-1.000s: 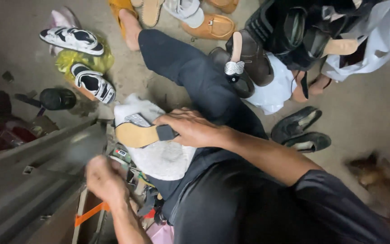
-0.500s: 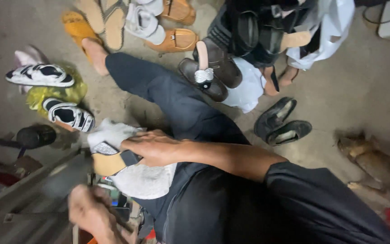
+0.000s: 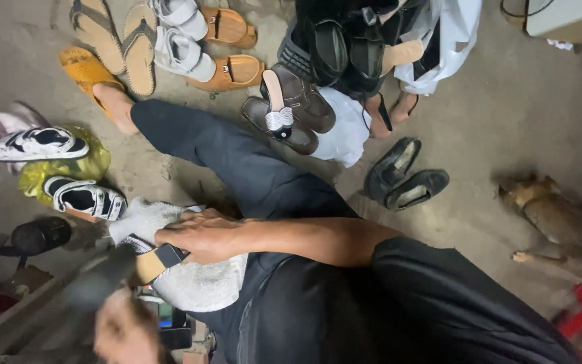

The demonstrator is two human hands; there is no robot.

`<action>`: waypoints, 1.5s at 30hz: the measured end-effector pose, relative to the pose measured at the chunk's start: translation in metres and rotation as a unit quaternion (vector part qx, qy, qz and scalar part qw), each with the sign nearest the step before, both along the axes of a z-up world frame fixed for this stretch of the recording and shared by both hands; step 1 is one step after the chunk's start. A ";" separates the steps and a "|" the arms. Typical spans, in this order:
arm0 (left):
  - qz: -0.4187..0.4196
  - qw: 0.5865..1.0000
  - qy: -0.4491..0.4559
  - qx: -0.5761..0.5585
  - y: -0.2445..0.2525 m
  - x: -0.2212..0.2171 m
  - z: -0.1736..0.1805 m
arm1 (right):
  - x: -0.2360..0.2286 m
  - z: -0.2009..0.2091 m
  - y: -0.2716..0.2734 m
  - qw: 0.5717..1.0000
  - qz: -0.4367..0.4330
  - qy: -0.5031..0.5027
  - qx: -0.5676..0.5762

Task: The person sits on the floor and uses a hammer to repeatedly strike the soles of several shoes. They handle each shoe one at a time, placing it on a cloth and hammering the bottom surface before setting it aside and picking up the next one.

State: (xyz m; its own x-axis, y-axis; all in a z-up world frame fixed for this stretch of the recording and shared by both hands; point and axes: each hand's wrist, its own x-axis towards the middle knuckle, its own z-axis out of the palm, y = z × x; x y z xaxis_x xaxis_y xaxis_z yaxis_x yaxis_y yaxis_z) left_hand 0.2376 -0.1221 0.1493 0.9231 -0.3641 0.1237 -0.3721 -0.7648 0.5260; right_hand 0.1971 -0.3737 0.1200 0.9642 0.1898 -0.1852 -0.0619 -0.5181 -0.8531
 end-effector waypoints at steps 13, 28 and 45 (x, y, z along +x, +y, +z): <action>0.205 0.938 0.137 -0.243 -0.041 -0.038 0.028 | -0.008 -0.028 0.024 0.986 -0.068 -0.124 -0.087; 0.135 0.969 0.095 -0.185 -0.038 -0.023 0.034 | -0.001 -0.020 0.025 0.976 -0.082 -0.126 -0.158; 0.114 0.980 0.081 -0.142 -0.032 -0.028 0.011 | -0.011 -0.004 0.009 0.986 -0.032 0.021 -0.162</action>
